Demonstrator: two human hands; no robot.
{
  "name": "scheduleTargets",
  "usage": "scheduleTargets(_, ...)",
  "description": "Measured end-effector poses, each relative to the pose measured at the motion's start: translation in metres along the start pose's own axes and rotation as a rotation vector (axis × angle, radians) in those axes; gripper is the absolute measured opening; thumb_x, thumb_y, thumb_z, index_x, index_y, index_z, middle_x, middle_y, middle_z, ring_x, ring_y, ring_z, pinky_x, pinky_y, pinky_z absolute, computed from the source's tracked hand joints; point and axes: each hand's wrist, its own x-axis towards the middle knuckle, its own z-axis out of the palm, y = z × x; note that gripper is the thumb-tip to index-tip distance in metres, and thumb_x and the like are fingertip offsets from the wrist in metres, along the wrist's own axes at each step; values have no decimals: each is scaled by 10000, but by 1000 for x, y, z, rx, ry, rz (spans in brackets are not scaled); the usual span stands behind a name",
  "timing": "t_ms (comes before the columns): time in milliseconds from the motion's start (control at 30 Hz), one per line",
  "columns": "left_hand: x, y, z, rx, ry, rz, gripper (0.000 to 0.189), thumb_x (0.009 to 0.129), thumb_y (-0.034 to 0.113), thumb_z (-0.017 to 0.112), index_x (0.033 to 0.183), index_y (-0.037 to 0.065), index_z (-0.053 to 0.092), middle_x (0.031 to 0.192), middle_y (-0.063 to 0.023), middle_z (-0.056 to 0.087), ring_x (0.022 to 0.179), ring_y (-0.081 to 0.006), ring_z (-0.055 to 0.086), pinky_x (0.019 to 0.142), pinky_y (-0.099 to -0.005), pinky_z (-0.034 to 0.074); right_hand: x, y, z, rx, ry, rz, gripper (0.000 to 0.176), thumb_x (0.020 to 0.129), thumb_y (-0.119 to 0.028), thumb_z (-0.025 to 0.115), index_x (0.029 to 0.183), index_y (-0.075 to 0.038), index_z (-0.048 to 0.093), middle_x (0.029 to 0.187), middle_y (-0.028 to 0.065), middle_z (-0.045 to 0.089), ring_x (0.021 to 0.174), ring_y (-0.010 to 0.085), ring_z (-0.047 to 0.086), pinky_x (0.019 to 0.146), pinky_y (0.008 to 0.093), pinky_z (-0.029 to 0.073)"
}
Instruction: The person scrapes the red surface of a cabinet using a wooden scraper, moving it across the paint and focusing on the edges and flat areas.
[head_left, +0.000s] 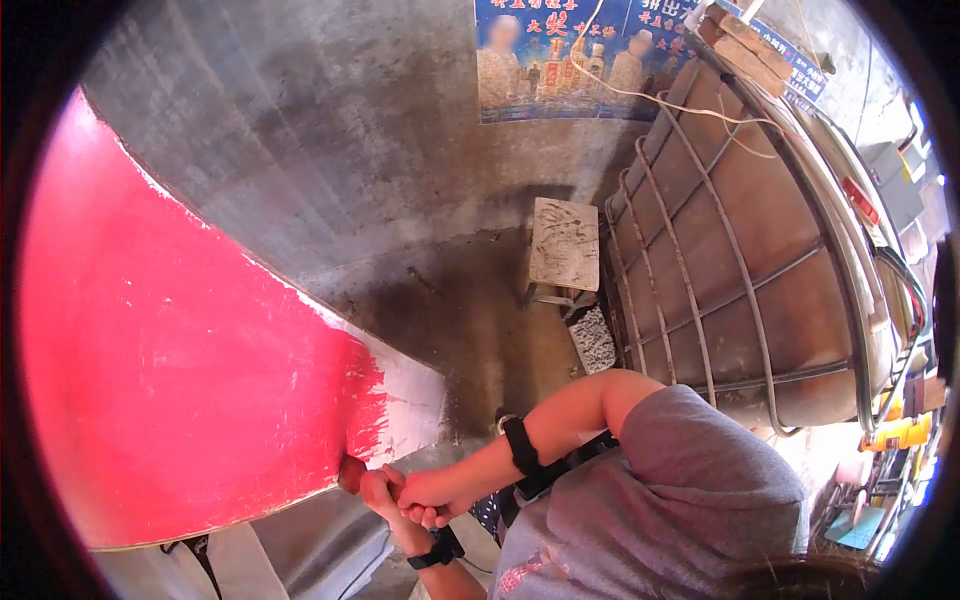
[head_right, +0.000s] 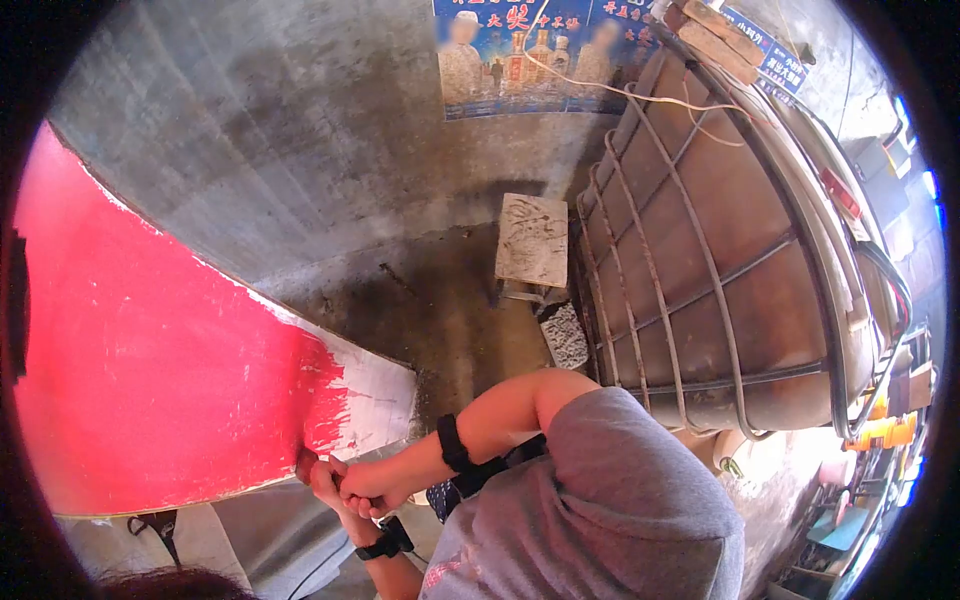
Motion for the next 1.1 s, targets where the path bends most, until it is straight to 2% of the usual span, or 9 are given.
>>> scheduleTargets(233, 1, -21, 2, 98, 5, 126, 344, 761, 15, 538, 569, 47, 254, 528, -17, 263, 487, -106, 257, 425, -288, 213, 1, -1, -2, -29, 15, -9, 189, 808, -161, 420, 626, -137, 373, 508, -80, 329, 400, 26, 325, 373, 189, 228)
scheduleTargets(333, 1, -19, 0, 80, -22, 72, 346, 758, 7, 542, 568, 49, 256, 529, -22, 266, 489, -106, 262, 423, -284, 216, 1, -1, -1, -19, 3, -10, 200, 809, -162, 417, 617, -143, 361, 507, -77, 330, 401, 27, 324, 373, 191, 228)
scheduleTargets(433, 0, -2, -1, -317, 22, -196, 345, 756, -9, 542, 567, 50, 258, 528, -28, 264, 487, -107, 262, 422, -283, 219, -4, -1, 4, -7, -24, 8, 201, 808, -162, 417, 617, -143, 358, 506, -76, 327, 402, 30, 323, 371, 196, 229)
scheduleTargets(500, 4, 7, -1, 87, 24, 56, 338, 742, -24, 549, 569, 50, 269, 523, -32, 257, 487, -109, 263, 422, -280, 221, -11, -4, 10, -6, -28, 30, 201, 808, -161, 419, 618, -143, 358, 505, -75, 325, 402, 32, 323, 369, 199, 230)
scheduleTargets(600, 9, 24, -4, 210, 28, 257, 229, 698, -28, 498, 589, 54, 314, 542, -12, 307, 483, -88, 299, 401, -254, 248, -19, -5, 17, -16, -12, -13, 181, 781, -123, 425, 612, -138, 361, 511, -80, 339, 395, 19, 339, 347, 167, 252)
scheduleTargets(733, 3, -36, -3, 229, 31, 300, 242, 696, -28, 510, 591, 59, 310, 541, -24, 302, 477, -102, 292, 402, -268, 243, -11, -1, 12, -12, 14, -20, 176, 781, -122, 423, 615, -137, 367, 511, -74, 348, 395, 23, 341, 347, 176, 244)
scheduleTargets(800, 1, -58, 1, 192, 2, 273, 268, 671, -47, 568, 547, 53, 353, 492, -76, 317, 442, -213, 341, 421, -333, 257, 5, 4, -2, -9, 22, -18, 173, 782, -122, 423, 617, -136, 370, 512, -70, 353, 396, 25, 343, 347, 182, 245)
scheduleTargets(867, -3, -91, 13, 199, 56, 276, 266, 661, -52, 565, 540, 57, 355, 491, -78, 324, 440, -219, 345, 424, -338, 260, 24, 5, -17, -51, 60, -11, 158, 801, -175, 456, 658, -126, 414, 521, -70, 363, 396, 28, 342, 353, 191, 237)
scheduleTargets(1100, -1, -49, -8, 217, 30, 431, 239, 656, -7, 546, 510, 70, 373, 482, -66, 350, 445, -210, 385, 422, -301, 284, 4, 12, 6, 32, -7, -3, 116, 805, -190, 470, 720, -118, 439, 541, -63, 388, 400, 30, 358, 341, 191, 241)
